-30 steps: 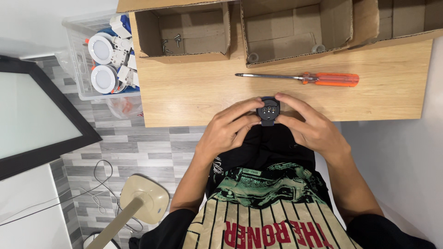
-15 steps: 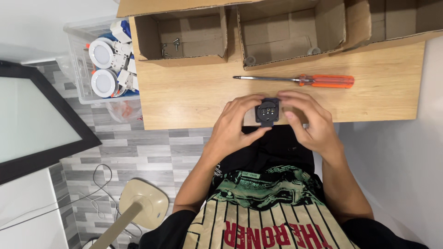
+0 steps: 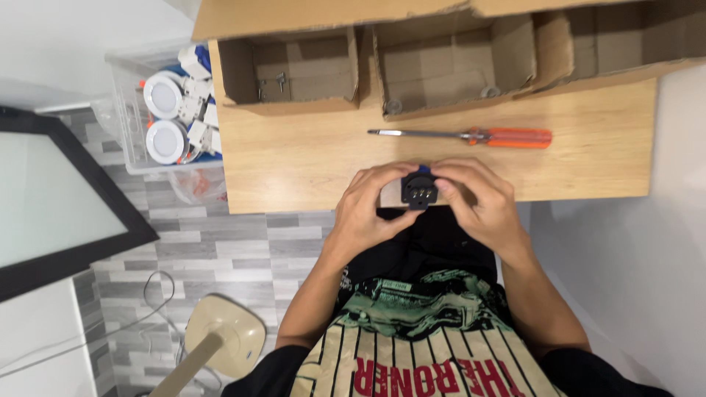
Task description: The person assembles small electrical components on a wooden table. They use a screwdriver to tighten screws on a blue plastic part, then attach a white plastic housing to it. The person repeats this process with another blue part, securing it with screws.
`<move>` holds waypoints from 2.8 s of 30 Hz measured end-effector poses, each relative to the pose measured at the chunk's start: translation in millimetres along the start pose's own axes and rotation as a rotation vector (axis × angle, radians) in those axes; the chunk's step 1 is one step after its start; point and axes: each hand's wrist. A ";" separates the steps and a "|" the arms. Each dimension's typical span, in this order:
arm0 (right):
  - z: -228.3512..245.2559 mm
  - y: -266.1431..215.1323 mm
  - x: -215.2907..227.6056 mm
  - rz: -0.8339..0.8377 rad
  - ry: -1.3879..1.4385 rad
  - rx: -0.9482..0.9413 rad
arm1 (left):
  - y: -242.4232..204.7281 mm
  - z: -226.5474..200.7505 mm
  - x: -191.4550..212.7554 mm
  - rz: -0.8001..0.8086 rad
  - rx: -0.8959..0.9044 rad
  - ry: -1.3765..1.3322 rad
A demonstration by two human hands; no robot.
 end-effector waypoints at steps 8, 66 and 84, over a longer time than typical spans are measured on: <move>2.9 1.0 -4.5 -0.031 0.068 -0.060 | 1.3 -0.8 1.5 0.008 0.003 -0.039; 45.4 138.5 109.1 -0.038 0.035 0.388 | -16.9 -0.8 22.4 -0.039 0.022 -0.099; 15.4 10.4 -23.9 -0.126 -0.314 0.527 | -56.1 49.4 3.3 -0.298 0.088 -1.111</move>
Point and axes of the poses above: each hand's wrist, its own y-axis towards the middle knuckle, its own x-axis out of the back of the hand, z = x × y, and after that the axes turned 5 degrees about z, right-handed
